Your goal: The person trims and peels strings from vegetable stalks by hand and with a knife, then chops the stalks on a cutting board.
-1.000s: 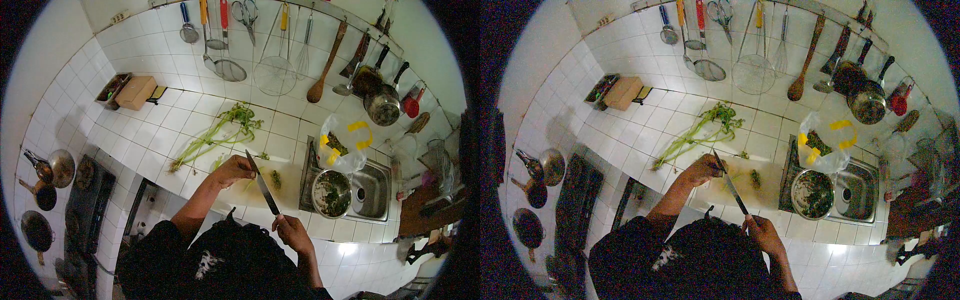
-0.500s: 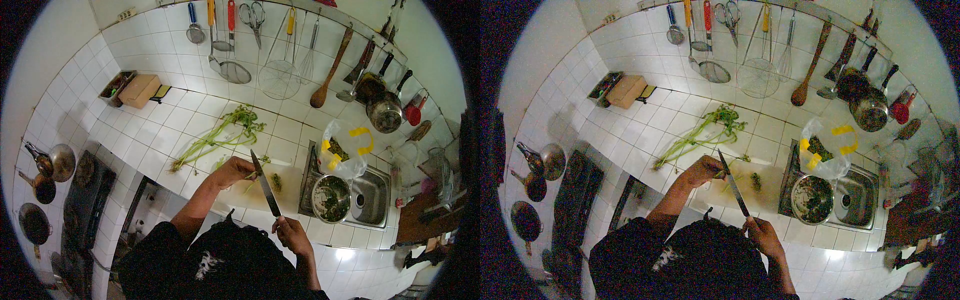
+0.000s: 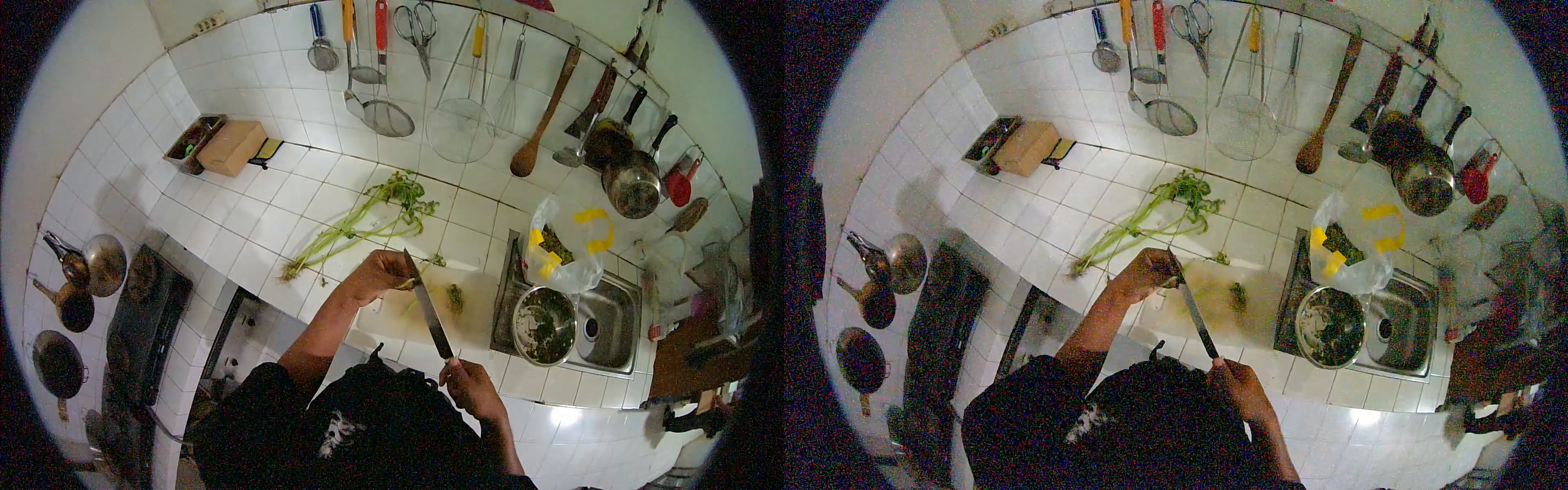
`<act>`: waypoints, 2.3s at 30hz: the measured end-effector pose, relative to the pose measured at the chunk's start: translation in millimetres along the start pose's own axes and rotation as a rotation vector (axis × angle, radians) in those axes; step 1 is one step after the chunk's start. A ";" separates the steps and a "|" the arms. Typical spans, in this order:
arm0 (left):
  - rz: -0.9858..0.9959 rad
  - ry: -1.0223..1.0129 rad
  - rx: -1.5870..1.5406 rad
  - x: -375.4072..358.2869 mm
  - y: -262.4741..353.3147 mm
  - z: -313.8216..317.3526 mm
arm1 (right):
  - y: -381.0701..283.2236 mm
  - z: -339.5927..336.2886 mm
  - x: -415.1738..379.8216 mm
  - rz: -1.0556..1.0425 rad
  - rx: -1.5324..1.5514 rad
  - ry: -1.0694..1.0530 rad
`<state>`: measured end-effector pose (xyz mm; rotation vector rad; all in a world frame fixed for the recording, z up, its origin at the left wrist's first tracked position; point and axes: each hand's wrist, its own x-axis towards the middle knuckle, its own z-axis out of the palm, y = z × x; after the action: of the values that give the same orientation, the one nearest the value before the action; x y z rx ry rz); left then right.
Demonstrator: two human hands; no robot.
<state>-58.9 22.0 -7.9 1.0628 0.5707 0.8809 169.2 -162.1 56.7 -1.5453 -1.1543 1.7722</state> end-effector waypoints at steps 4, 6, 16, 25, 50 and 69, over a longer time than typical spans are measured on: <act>-0.015 0.019 0.040 -2.8 1.0 7.7 | 1.4 -1.3 3.0 -0.031 -0.006 0.022; -0.013 0.025 0.033 -2.2 3.6 10.1 | 4.4 -1.2 9.0 -0.050 0.007 0.001; 0.004 0.006 0.052 1.4 -0.2 2.7 | 1.6 -2.5 6.6 0.046 0.010 0.006; -0.013 -0.017 0.084 5.7 16.1 3.3 | -6.0 -0.6 11.8 0.005 0.040 0.023; -0.084 -0.014 -0.094 11.1 -8.8 -7.5 | 2.5 11.9 25.7 -0.024 0.154 0.029; -0.175 0.056 0.021 6.5 -16.6 -26.3 | 18.9 14.8 32.8 -0.036 -0.027 0.029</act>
<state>-70.0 37.1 -33.6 0.9934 0.7102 0.7540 150.6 -148.6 23.2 -1.5515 -1.1888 1.7122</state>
